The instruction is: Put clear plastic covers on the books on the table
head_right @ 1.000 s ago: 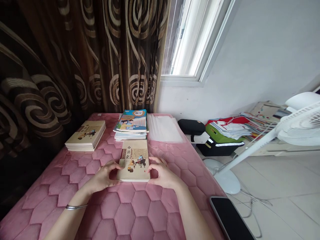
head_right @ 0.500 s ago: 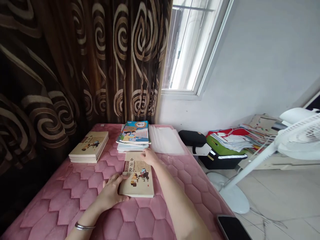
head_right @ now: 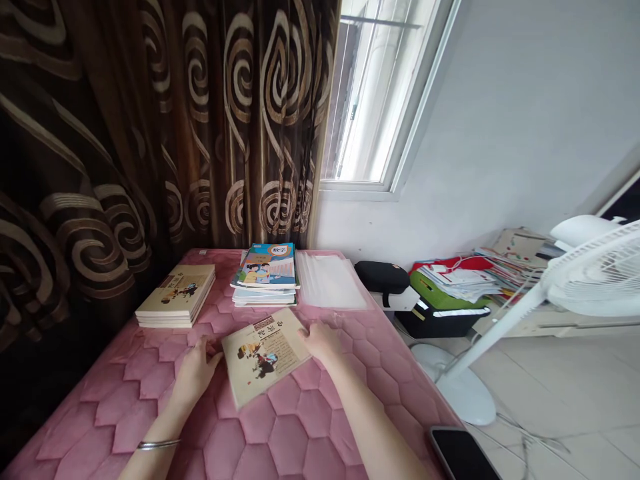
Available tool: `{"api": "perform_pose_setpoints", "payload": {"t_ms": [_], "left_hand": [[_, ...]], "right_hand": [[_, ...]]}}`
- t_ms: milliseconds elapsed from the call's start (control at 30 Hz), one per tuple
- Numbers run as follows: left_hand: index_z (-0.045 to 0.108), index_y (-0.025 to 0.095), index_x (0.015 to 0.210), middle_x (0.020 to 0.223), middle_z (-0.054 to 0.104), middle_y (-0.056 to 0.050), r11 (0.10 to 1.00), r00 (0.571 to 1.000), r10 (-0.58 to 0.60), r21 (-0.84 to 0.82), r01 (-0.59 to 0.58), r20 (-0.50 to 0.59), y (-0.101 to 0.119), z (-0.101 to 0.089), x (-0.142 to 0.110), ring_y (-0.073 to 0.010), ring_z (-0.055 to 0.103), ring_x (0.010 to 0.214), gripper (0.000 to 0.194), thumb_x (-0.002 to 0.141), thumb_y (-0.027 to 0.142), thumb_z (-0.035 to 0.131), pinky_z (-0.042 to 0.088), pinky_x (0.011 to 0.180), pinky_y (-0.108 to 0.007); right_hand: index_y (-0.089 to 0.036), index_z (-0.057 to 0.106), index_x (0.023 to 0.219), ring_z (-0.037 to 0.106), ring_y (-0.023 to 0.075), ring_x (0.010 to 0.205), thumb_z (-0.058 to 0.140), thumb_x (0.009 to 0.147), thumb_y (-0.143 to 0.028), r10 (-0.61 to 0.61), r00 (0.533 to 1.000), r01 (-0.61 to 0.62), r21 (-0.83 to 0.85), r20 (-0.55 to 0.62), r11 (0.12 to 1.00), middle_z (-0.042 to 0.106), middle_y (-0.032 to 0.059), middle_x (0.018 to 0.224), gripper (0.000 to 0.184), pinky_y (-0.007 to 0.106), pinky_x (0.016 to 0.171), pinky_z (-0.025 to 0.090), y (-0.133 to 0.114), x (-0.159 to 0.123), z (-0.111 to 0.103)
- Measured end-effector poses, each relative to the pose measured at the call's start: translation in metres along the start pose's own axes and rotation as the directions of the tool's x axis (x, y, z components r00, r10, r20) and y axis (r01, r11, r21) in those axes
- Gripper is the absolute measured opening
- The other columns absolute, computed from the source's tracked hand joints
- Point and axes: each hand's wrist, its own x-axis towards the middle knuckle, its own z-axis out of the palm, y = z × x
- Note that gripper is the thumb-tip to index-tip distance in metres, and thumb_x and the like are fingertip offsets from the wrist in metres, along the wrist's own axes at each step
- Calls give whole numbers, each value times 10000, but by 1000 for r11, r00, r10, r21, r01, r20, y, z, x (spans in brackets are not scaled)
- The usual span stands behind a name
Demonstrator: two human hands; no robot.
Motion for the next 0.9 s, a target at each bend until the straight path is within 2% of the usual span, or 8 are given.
{"api": "perform_pose_setpoints", "payload": {"t_ms": [33, 100, 200, 333, 500, 667, 767, 900], "left_hand": [[577, 172, 1011, 880, 700, -93, 1000, 1000, -8, 22, 8, -19, 3, 2, -1, -230, 675, 846, 197, 850, 162, 464, 472, 730, -306], [580, 196, 870, 835, 712, -105, 998, 1000, -11, 64, 12, -11, 9, 4, -5, -247, 693, 824, 211, 898, 175, 372, 472, 695, -307], [580, 192, 926, 882, 727, -131, 1000, 1000, -15, 19, 15, -19, 14, 8, -9, -265, 700, 862, 245, 908, 179, 337, 484, 713, -322], [508, 180, 1165, 1039, 716, -129, 957, 998, -38, -290, 24, -43, 10, 19, -5, -240, 668, 1016, 320, 864, 179, 398, 506, 825, -330], [555, 153, 1114, 1167, 669, -148, 824, 998, -61, -565, 45, -9, 2, 32, 3, -239, 604, 1139, 344, 784, 241, 517, 477, 944, -342], [507, 156, 1231, 1252, 625, -122, 874, 994, 85, -485, -41, 69, 4, 28, -4, -241, 587, 1158, 570, 709, 322, 660, 460, 978, -351], [482, 173, 1280, 1245, 633, -99, 918, 994, 70, -395, -30, 86, 8, 25, -8, -236, 601, 1134, 637, 685, 271, 687, 473, 952, -337], [514, 174, 1271, 1220, 650, -88, 947, 992, 59, -322, -19, 114, 11, 22, -6, -229, 593, 1146, 581, 709, 202, 659, 467, 956, -334]], "right_hand": [[-156, 695, 787, 673, 296, 870, 457, 880, -466, 18, 1000, -18, 8, 3, 1000, 724, 174, 912, 402, 328, 664, 436, 4, -10, 1], [-181, 684, 755, 680, 277, 838, 426, 892, -486, 48, 999, -48, 26, -3, 998, 731, 147, 870, 422, 312, 628, 426, 8, -28, 5], [-207, 657, 700, 682, 263, 841, 397, 909, -484, 83, 996, -79, 83, -44, 993, 735, 120, 837, 434, 293, 604, 401, 12, -44, 11], [-218, 626, 661, 684, 233, 788, 412, 920, -436, 94, 990, -78, 142, -105, 987, 736, 88, 790, 401, 264, 564, 349, 15, -46, 18], [-207, 623, 677, 676, 212, 755, 411, 942, -395, 112, 975, -85, 146, -192, 986, 734, 88, 784, 388, 248, 554, 318, 18, -40, 25], [-210, 617, 662, 668, 202, 734, 424, 940, -400, 99, 971, -57, 191, -217, 980, 732, 78, 767, 388, 242, 562, 321, 20, -39, 27], [-212, 614, 653, 663, 202, 711, 422, 941, -397, 97, 969, -50, 206, -226, 977, 729, 75, 747, 393, 249, 554, 311, 21, -40, 28], [-212, 610, 649, 657, 200, 699, 425, 940, -390, 93, 966, -43, 204, -243, 978, 725, 75, 748, 388, 253, 556, 309, 22, -40, 31]]}}
